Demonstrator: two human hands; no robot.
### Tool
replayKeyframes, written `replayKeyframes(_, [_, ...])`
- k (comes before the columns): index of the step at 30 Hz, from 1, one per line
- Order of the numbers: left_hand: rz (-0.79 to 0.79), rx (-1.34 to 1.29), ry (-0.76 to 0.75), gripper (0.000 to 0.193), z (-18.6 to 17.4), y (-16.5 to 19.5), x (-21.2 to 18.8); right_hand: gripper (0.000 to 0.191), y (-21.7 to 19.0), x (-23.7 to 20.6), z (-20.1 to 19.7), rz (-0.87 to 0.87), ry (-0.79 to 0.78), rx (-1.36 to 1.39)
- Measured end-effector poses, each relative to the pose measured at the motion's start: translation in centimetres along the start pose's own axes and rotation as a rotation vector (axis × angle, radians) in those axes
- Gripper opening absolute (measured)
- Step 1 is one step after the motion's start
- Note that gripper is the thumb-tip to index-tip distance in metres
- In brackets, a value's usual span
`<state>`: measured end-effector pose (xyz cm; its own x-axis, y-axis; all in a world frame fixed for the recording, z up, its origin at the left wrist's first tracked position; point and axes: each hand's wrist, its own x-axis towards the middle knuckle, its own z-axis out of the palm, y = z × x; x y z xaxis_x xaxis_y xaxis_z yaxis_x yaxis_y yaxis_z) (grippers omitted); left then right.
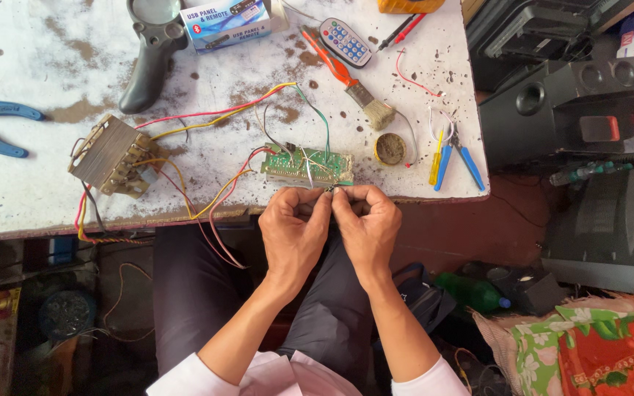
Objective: The person sits on the floor and uses a soldering iron to work on a small circuit board. They then use a multimeter to test connections on the board and a transformer, and finally twist wires together by hand.
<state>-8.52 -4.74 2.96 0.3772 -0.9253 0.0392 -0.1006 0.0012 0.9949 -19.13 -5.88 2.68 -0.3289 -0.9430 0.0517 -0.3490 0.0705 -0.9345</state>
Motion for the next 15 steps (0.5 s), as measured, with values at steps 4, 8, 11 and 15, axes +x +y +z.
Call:
replayKeyframes(4, [-0.015, -0.008, 0.005, 0.014, -0.02, -0.01, 0.01, 0.013, 0.05, 0.04, 0.1, -0.002, 0.0, -0.004])
replayKeyframes(8, [-0.015, -0.003, 0.003, 0.014, -0.1, -0.03, 0.06, 0.013, 0.04, 0.03, 0.13, 0.005, -0.003, 0.001])
replayKeyframes(11, [-0.019, -0.003, 0.005, 0.014, -0.1, -0.06, 0.07, 0.013, 0.05, 0.0, 0.16, 0.003, -0.002, 0.005])
replayKeyframes(15, [-0.022, -0.006, 0.006, 0.014, -0.12, -0.04, 0.08, 0.013, 0.17, 0.0, 0.2, 0.0, -0.001, 0.005])
